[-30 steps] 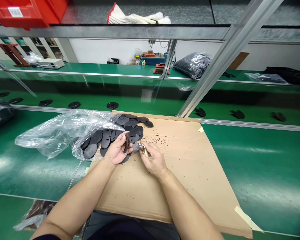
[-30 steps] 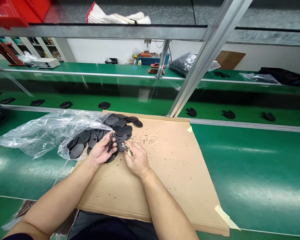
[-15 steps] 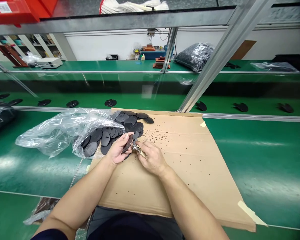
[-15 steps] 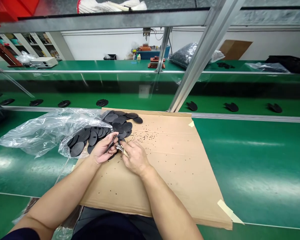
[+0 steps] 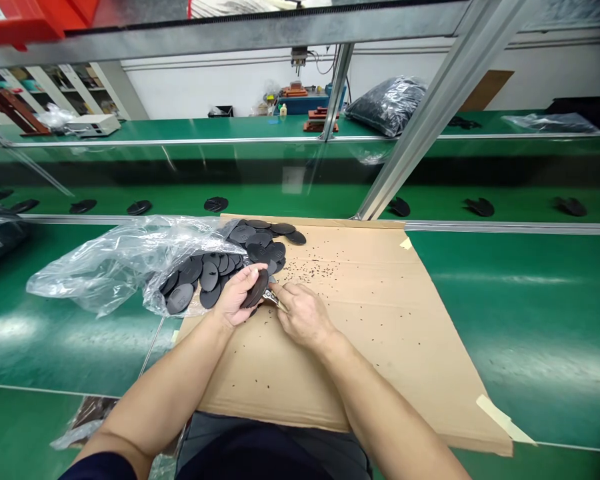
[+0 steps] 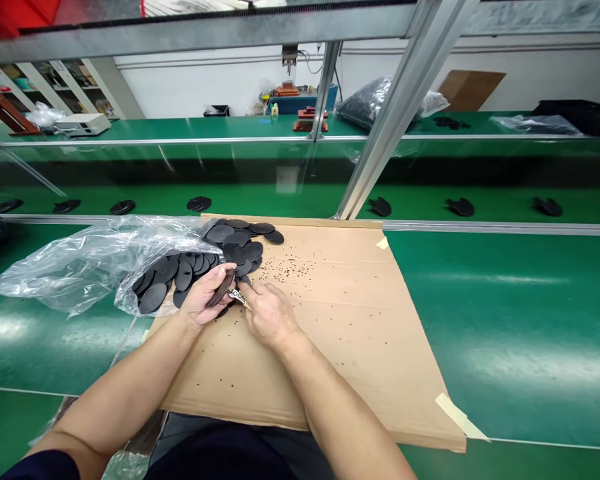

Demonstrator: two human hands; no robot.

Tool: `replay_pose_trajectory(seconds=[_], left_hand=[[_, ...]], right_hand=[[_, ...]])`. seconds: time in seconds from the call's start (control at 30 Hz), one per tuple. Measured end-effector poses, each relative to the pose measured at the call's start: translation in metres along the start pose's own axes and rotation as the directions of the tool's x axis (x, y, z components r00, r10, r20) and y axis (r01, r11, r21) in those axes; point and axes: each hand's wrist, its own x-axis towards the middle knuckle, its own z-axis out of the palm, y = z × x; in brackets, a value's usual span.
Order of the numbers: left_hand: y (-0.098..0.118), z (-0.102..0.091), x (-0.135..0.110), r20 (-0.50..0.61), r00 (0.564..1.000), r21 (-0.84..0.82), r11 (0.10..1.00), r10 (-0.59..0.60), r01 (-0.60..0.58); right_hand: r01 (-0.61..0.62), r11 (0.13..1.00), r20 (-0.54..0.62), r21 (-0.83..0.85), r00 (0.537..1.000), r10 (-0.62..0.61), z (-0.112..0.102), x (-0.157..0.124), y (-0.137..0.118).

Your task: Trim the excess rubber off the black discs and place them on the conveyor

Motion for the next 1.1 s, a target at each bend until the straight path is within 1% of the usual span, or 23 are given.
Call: replay_pose_trajectory(seconds=[0.17,0.23,0.27,0.3,0.37,0.43,0.5,0.57,0.63,0.7,0.8,0.9,1.0,1.1], left_hand=[[-0.002,-0.002,0.001,-0.052,0.998,0.029,0.999,0.016,-0.014],[-0.002,0.000,0.001,-0.056,0.998,0.033,0.999,0.014,-0.012],[-0.002,0.001,0.001,-0.052,0.999,0.026,1.000,0.009,-0.008],[-0.001,0.003,0.001,-0.042,0.999,0.011,1.000,0.006,-0.006],[0.001,0.006,0.001,-0.010,1.000,-0.042,0.999,0.019,-0.019],[0.006,0.007,0.001,-0.004,0.998,-0.095,0.993,0.064,-0.064],[0.011,0.004,0.002,-0.060,0.992,-0.123,0.985,0.113,-0.120],[0.017,0.000,0.003,-0.139,0.979,-0.143,0.975,0.151,-0.171],[0.021,-0.003,0.005,-0.171,0.969,-0.171,0.963,0.179,-0.208],[0.022,-0.005,0.006,-0.154,0.967,-0.205,0.951,0.201,-0.230],[0.019,-0.006,0.007,-0.122,0.967,-0.232,0.940,0.225,-0.248],[0.015,-0.005,0.006,-0.138,0.967,-0.215,0.947,0.213,-0.239],[0.014,-0.004,0.004,-0.158,0.970,-0.199,0.956,0.187,-0.217],[0.015,-0.003,0.002,-0.169,0.967,-0.172,0.960,0.192,-0.221]], right_hand=[[-0.049,0.998,0.092,-0.024,0.994,0.051,-0.004,0.001,-0.004],[-0.065,0.998,0.091,0.001,0.994,0.064,-0.002,0.001,-0.004],[-0.070,0.997,0.073,0.032,0.995,0.067,0.000,0.001,-0.003],[-0.071,0.994,0.040,0.077,0.997,0.068,0.002,0.001,-0.003],[-0.068,0.979,-0.067,0.191,0.994,0.082,0.007,0.001,0.000],[-0.072,0.958,-0.192,0.279,0.973,0.129,0.012,0.001,0.005],[-0.082,0.947,-0.286,0.311,0.942,0.176,0.015,0.002,0.010],[-0.087,0.949,-0.326,0.304,0.926,0.190,0.018,0.002,0.015],[-0.084,0.954,-0.319,0.287,0.931,0.178,0.021,0.005,0.018],[-0.094,0.962,-0.289,0.257,0.942,0.169,0.024,0.009,0.017],[-0.161,0.974,-0.212,0.161,0.958,0.193,0.028,0.020,0.011],[-0.225,0.971,-0.126,0.075,0.964,0.233,0.029,0.031,0.003],[-0.242,0.964,-0.080,0.107,0.965,0.251,0.029,0.035,0.000],[-0.251,0.939,-0.085,0.235,0.957,0.277,0.029,0.032,0.005]])
